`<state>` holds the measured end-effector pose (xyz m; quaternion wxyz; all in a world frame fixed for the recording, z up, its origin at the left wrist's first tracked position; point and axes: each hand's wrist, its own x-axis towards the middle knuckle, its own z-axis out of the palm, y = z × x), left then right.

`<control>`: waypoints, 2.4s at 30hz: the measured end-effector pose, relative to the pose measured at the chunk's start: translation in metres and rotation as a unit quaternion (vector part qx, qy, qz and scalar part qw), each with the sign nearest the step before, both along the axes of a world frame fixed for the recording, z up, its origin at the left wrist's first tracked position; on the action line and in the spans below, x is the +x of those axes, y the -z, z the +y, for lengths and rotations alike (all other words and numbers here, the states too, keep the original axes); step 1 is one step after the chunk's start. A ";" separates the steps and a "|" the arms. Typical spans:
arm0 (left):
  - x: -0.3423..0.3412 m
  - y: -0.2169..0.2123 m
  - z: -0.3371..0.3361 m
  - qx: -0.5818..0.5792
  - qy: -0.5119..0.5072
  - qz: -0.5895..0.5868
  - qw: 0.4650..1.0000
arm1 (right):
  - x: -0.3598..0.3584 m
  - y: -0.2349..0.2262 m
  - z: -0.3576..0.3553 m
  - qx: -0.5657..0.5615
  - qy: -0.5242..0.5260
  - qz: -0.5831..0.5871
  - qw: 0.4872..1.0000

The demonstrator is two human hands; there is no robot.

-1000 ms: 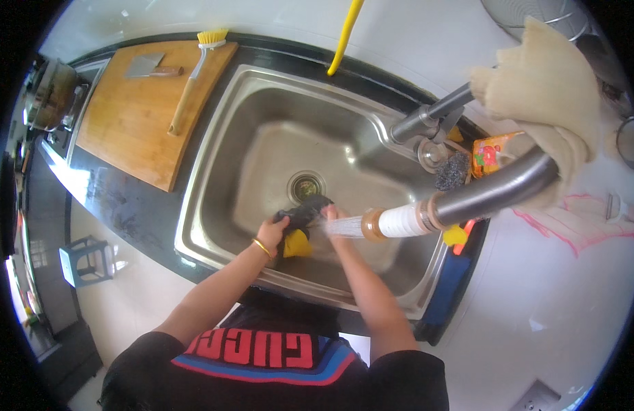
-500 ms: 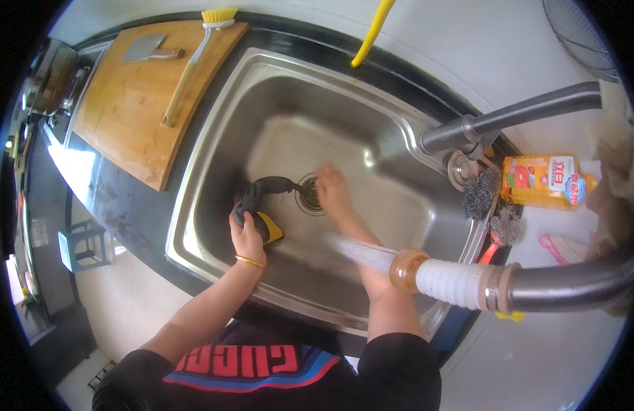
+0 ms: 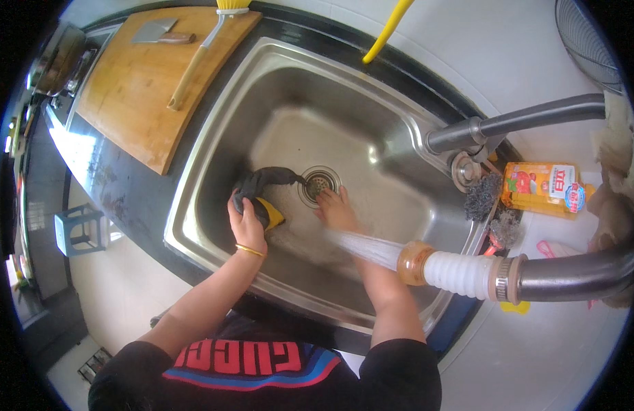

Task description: The person drains chopped green vegetables from a wok into a sink, then wipes the kitchen countertop with a cloth. They move a plastic bag and a pot on the counter while cleaning. Finally, they wash the cloth in the sink and wipe the counter again.

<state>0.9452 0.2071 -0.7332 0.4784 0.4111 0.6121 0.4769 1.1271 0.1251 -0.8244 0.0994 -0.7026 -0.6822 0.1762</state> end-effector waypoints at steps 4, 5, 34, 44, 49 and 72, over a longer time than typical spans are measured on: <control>-0.007 -0.015 0.009 0.061 0.014 0.074 0.995 | -0.012 -0.024 0.024 -0.165 0.046 -0.021 0.985; -0.014 -0.013 0.015 0.064 0.026 0.098 0.993 | -0.011 -0.031 0.035 -0.253 0.048 -0.035 0.966; -0.095 -0.072 0.043 0.179 0.606 0.558 0.538 | -0.032 0.002 0.020 -0.038 0.009 -0.007 0.999; -0.011 -0.083 -0.039 -0.023 0.839 0.382 0.388 | -0.041 0.004 0.000 0.084 0.099 -0.059 0.990; 0.006 -0.070 -0.050 -0.083 0.857 0.369 0.350 | -0.021 0.004 0.005 0.098 0.079 -0.084 0.988; 0.046 0.030 -0.012 -0.449 0.460 -0.235 0.729 | -0.052 -0.091 -0.071 0.123 0.204 0.037 0.970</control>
